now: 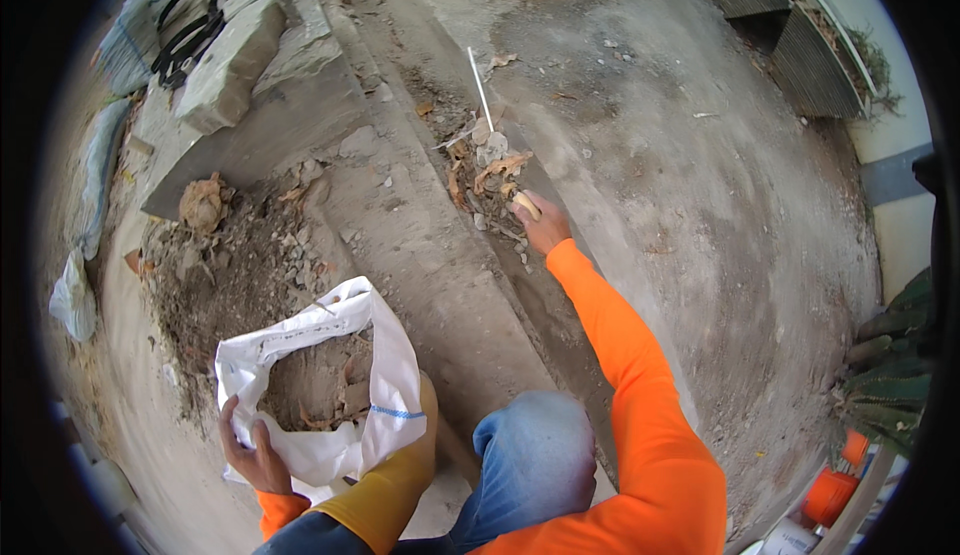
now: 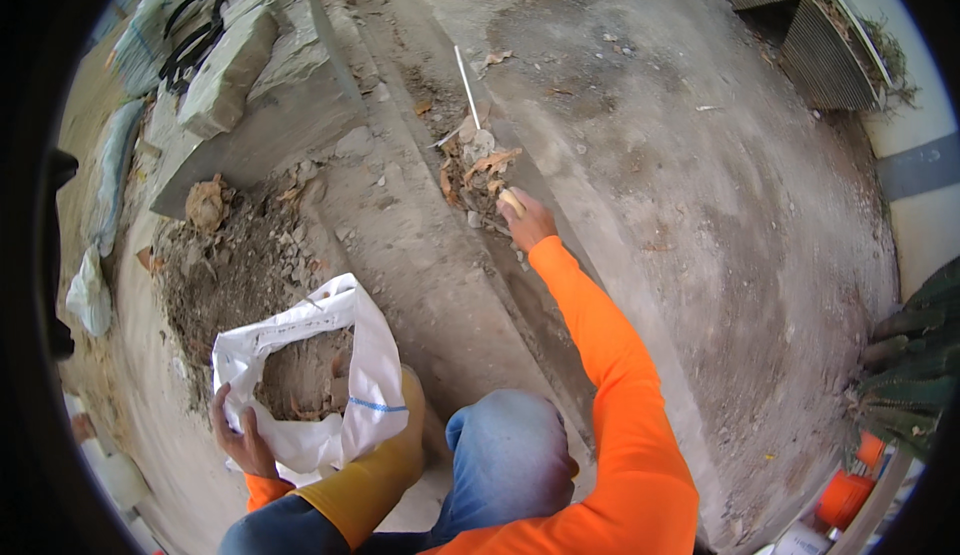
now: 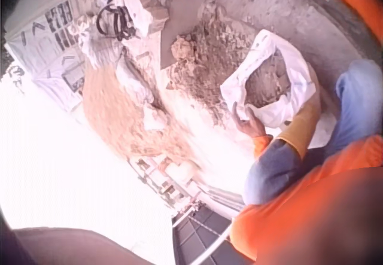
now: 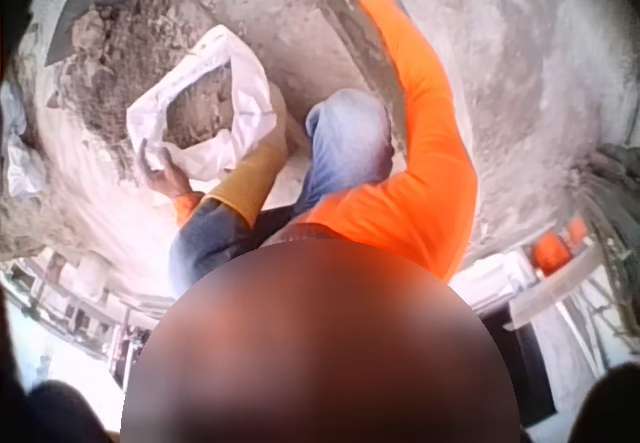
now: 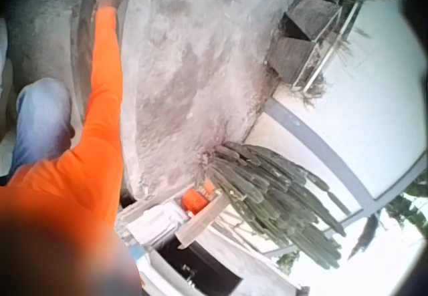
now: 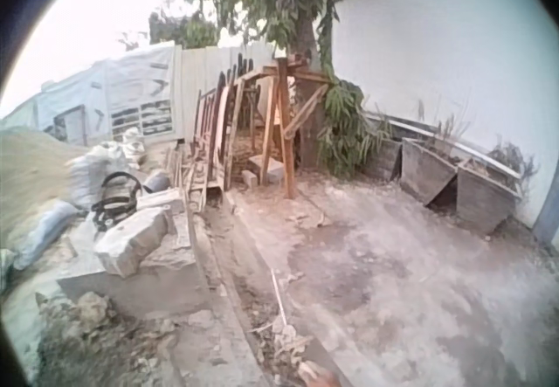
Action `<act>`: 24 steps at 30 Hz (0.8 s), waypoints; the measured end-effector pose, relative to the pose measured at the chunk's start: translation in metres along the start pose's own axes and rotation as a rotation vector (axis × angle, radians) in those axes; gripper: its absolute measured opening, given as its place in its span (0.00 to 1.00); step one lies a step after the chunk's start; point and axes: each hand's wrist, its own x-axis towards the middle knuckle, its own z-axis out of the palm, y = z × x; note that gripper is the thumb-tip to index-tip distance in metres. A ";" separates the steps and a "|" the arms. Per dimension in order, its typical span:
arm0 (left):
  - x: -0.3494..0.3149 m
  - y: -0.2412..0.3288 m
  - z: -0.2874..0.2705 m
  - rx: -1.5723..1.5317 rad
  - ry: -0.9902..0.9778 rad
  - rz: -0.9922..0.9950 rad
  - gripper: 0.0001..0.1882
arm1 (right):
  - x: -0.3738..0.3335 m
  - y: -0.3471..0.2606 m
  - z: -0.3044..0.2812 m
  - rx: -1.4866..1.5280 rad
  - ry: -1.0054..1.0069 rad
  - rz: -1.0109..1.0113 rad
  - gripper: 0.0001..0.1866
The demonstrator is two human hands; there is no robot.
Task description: The person uses a trowel to scrape debris from concrete steps and places it into a white sack. The person moves along the steps, repeatedly scraping and collecting debris until the sack is full, then carries the sack away.
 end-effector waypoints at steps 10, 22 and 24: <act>0.005 -0.002 0.001 -0.033 0.015 -0.022 0.25 | -0.101 -0.159 -0.070 -0.077 -0.269 -0.428 0.22; -0.002 -0.003 -0.003 -0.019 -0.017 -0.036 0.26 | -0.149 -0.182 -0.050 -0.274 -0.408 -0.626 0.24; -0.002 -0.007 -0.006 0.033 -0.038 0.040 0.25 | -0.137 -0.109 -0.058 -0.079 -0.285 -0.478 0.24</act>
